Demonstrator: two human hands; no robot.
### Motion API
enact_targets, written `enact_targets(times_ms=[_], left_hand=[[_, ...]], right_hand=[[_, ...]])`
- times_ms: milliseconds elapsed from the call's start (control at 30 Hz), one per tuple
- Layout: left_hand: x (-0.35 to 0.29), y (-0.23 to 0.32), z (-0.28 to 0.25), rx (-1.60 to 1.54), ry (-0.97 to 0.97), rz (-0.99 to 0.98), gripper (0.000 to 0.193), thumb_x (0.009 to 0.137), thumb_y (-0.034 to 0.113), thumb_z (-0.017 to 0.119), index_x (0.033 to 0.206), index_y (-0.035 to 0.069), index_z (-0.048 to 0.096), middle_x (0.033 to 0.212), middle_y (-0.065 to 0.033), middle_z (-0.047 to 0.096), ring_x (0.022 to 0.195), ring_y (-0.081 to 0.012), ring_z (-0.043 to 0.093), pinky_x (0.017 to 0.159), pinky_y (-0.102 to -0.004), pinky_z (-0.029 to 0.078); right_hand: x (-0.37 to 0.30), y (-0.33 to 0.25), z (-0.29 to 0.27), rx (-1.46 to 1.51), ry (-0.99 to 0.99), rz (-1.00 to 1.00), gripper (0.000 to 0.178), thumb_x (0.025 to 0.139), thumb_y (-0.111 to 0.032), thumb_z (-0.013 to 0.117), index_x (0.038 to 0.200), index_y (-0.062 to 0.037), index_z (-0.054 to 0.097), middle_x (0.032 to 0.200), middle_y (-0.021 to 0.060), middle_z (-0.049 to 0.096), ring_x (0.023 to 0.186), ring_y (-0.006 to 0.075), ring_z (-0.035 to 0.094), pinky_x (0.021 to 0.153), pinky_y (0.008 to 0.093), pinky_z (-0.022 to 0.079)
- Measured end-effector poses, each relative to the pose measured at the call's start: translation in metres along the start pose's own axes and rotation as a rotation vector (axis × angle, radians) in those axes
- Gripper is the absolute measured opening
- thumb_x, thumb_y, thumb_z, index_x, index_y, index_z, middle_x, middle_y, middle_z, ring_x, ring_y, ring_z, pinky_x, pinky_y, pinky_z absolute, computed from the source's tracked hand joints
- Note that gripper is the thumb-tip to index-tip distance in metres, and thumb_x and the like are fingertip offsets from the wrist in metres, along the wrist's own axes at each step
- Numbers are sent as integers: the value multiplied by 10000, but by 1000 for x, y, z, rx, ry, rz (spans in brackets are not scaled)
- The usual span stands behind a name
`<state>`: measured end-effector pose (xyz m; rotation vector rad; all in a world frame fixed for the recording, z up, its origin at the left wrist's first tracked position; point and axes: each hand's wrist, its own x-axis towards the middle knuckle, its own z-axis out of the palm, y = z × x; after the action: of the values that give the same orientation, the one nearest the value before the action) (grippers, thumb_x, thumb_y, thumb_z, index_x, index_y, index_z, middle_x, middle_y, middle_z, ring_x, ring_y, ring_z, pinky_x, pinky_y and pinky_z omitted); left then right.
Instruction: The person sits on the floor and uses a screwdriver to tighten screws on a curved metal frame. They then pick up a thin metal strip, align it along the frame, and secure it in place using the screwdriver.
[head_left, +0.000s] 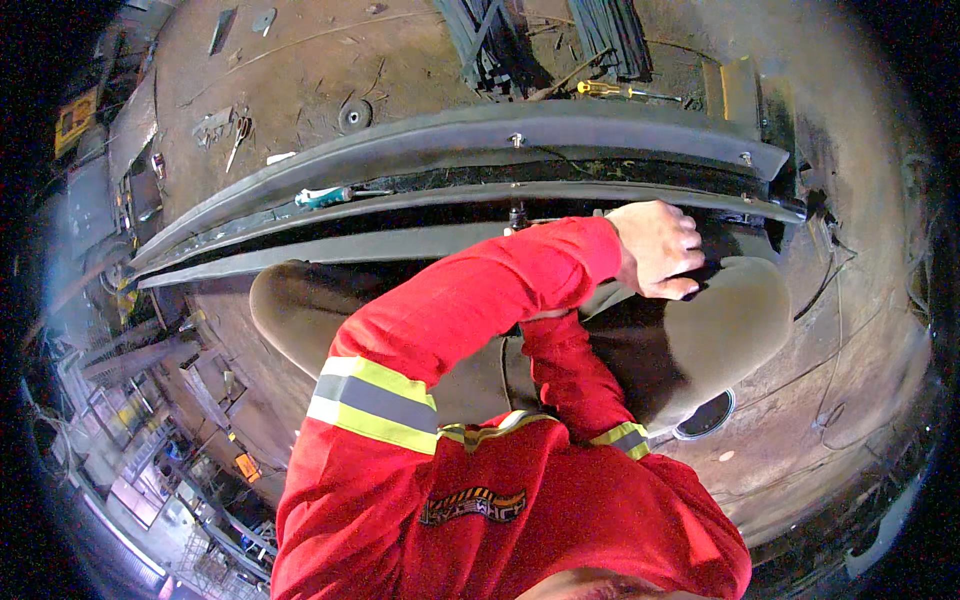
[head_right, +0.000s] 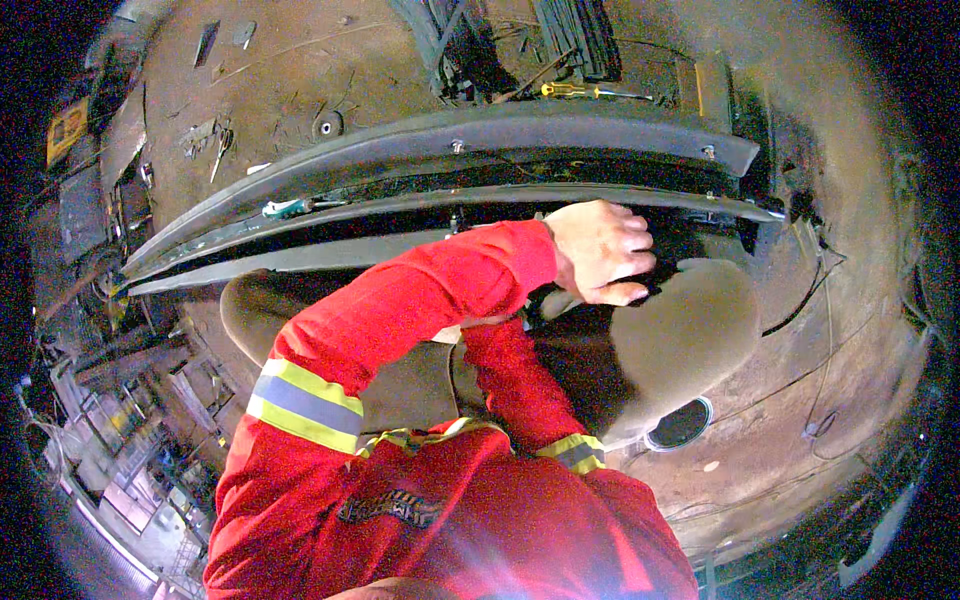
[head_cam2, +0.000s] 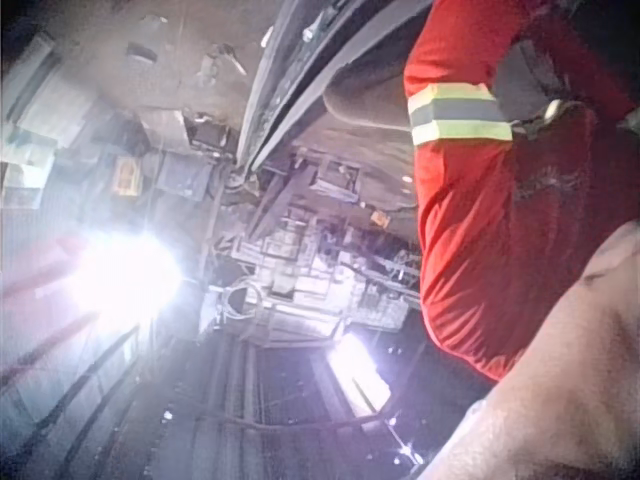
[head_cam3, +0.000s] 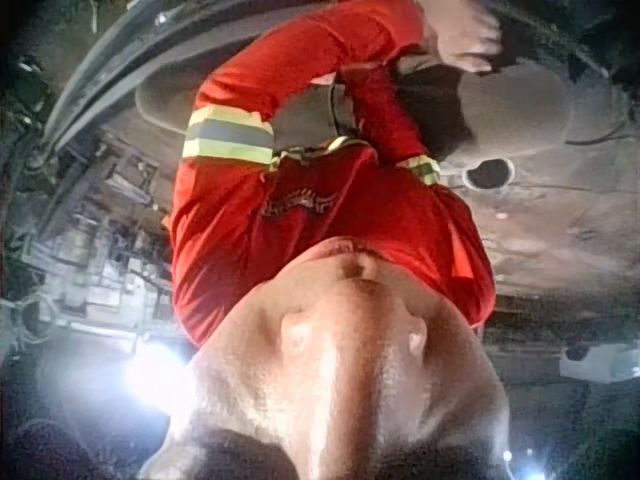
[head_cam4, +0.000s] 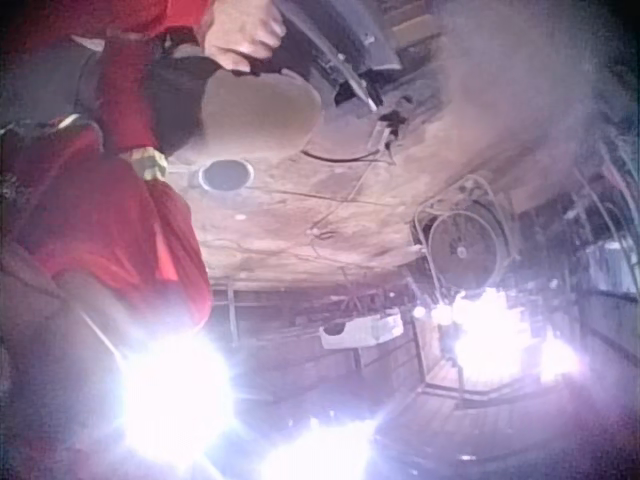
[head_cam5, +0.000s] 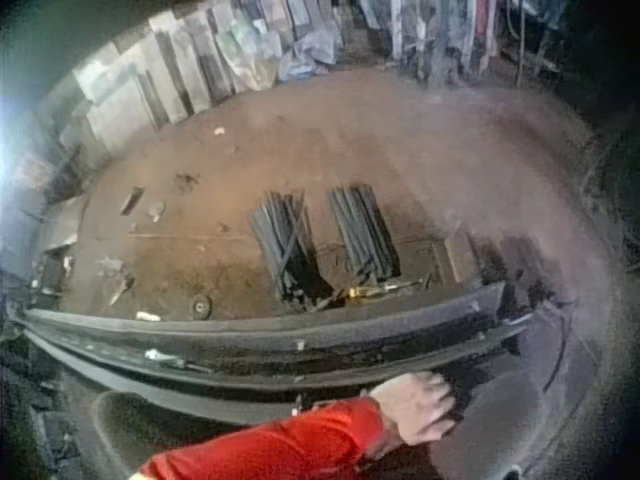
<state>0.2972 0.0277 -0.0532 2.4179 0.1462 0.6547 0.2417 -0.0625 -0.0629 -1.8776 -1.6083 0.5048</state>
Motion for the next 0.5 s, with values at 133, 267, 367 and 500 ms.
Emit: enact_targets(times_ms=[133, 267, 367, 500], left_hand=[[3, 2, -5, 53, -157, -40, 358, 831, 382, 586, 934, 40, 583, 828, -152, 571, 853, -335, 591, 766, -439, 509], [11, 4, 6, 127, -142, -34, 273, 830, 296, 609, 926, 44, 562, 855, -136, 576, 868, -329, 591, 756, -433, 525], [-5, 14, 2, 281, -125, -201, 363, 732, 165, 668, 1065, 58, 573, 987, -150, 551, 994, -333, 567, 812, -415, 524], [-29, 48, -4, 427, -85, -625, 437, 724, 67, 632, 1152, 65, 541, 1029, -168, 562, 984, -358, 586, 809, -454, 515]], right_hand=[[1, 4, 12, -22, 29, -15, 420, 857, -461, 541, 923, -71, 682, 1009, 88, 634, 1049, 288, 539, 978, 447, 340], [-1, 15, 19, -73, 59, 25, 450, 872, -489, 511, 939, -79, 682, 1029, 86, 639, 1058, 287, 540, 981, 440, 340], [-3, 8, 30, -97, 42, 41, 474, 883, -511, 489, 951, -84, 683, 1045, 85, 643, 1065, 286, 540, 984, 435, 340], [-2, 9, 38, -186, 33, 224, 505, 898, -539, 459, 968, -92, 683, 1065, 83, 649, 1075, 285, 542, 987, 428, 341]])
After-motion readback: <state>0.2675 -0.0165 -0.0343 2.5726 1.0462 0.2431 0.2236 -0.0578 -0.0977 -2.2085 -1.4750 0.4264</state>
